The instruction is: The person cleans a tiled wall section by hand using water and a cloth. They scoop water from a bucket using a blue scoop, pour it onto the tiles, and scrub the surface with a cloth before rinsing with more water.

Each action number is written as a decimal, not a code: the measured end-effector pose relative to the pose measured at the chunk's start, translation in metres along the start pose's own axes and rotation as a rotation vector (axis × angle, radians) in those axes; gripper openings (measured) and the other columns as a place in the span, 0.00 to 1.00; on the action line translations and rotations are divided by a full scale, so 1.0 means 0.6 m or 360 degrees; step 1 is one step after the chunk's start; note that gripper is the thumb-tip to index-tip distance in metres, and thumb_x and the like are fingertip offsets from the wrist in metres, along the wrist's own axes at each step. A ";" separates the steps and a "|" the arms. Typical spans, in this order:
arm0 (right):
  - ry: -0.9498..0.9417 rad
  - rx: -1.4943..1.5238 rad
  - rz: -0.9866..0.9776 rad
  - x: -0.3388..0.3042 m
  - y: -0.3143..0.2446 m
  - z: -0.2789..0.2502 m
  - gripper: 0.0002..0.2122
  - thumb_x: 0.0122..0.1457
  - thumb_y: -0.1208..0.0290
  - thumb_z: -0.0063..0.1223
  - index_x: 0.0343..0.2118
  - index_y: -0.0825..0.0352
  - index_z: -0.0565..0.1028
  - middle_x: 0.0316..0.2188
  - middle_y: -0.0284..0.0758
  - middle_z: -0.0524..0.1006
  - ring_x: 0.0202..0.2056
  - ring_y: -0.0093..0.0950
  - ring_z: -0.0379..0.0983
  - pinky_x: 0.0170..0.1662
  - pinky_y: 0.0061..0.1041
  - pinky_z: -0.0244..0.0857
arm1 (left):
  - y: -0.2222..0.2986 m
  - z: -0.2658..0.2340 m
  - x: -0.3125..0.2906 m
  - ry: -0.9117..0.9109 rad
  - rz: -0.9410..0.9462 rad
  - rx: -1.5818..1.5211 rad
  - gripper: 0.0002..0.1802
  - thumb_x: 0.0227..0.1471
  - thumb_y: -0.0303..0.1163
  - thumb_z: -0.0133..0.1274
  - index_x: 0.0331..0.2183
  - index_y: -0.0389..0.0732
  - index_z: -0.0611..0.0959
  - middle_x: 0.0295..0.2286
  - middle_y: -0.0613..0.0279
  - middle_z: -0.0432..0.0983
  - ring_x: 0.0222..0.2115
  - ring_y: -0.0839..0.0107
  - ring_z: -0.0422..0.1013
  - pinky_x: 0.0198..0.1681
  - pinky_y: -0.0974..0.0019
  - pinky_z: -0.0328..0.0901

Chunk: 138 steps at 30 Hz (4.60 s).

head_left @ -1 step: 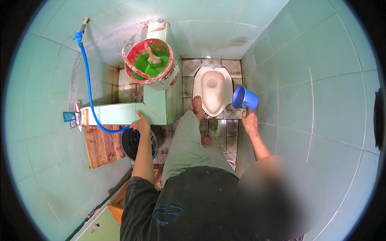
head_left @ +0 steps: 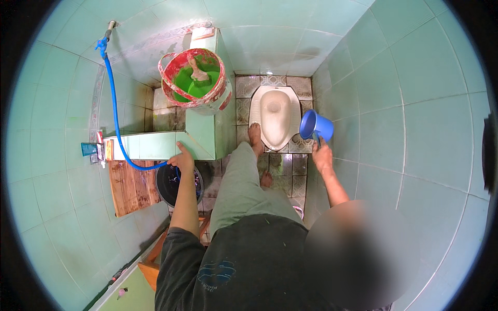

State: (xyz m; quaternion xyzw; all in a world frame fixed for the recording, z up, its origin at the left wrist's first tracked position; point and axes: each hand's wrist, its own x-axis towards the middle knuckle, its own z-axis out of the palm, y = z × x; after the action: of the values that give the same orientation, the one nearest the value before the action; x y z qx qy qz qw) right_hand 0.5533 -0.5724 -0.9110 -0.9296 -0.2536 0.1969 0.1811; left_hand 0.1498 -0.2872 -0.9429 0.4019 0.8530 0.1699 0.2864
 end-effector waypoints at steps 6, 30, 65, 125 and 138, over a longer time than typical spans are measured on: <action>-0.0048 -0.0031 -0.0052 0.007 -0.026 0.011 0.21 0.63 0.63 0.47 0.56 0.67 0.71 0.38 0.58 0.77 0.42 0.55 0.75 0.48 0.46 0.69 | -0.006 -0.003 0.011 0.0016 -0.0029 0.0013 0.74 0.49 0.78 0.34 0.58 0.13 0.28 0.59 0.16 0.41 0.61 0.34 0.51 0.63 0.53 0.54; -0.0136 -0.0034 0.0010 -0.018 0.005 0.019 0.23 0.63 0.63 0.45 0.60 0.65 0.67 0.37 0.57 0.78 0.42 0.55 0.75 0.49 0.47 0.68 | 0.004 -0.011 -0.008 0.0031 0.0011 0.0021 0.74 0.50 0.77 0.36 0.57 0.12 0.28 0.58 0.16 0.44 0.59 0.36 0.54 0.62 0.55 0.55; -0.0102 -0.0480 -0.0128 0.003 -0.046 0.033 0.30 0.60 0.70 0.43 0.65 0.73 0.55 0.45 0.60 0.75 0.45 0.51 0.75 0.49 0.40 0.71 | 0.012 -0.009 -0.019 -0.0065 0.0059 0.0068 0.75 0.49 0.78 0.35 0.56 0.10 0.29 0.56 0.12 0.44 0.59 0.34 0.55 0.61 0.52 0.57; -0.1805 0.0235 -0.0646 -0.565 -0.401 0.739 0.27 0.65 0.50 0.48 0.57 0.68 0.71 0.35 0.42 0.80 0.35 0.29 0.76 0.42 0.29 0.71 | -0.826 -0.217 -0.034 -0.0788 -0.1134 -0.1471 0.08 0.57 0.24 0.40 0.30 0.41 0.76 0.24 0.63 0.72 0.20 0.72 0.66 0.20 0.69 0.60; -0.1222 -0.0545 -0.1460 -0.713 -0.277 0.243 0.23 0.65 0.57 0.47 0.58 0.66 0.67 0.40 0.52 0.78 0.39 0.50 0.76 0.44 0.43 0.71 | -0.780 -0.045 -0.015 -0.1420 -0.1130 -0.1546 0.04 0.56 0.33 0.54 0.31 0.46 0.82 0.27 0.62 0.80 0.22 0.67 0.75 0.22 0.61 0.69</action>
State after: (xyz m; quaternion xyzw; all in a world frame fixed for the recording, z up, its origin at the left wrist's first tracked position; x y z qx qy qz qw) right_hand 0.0803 -0.6364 -0.8462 -0.6048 -0.7021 0.3757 -0.0086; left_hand -0.1377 -0.5860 -1.1622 -0.0385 0.5632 0.2456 0.7880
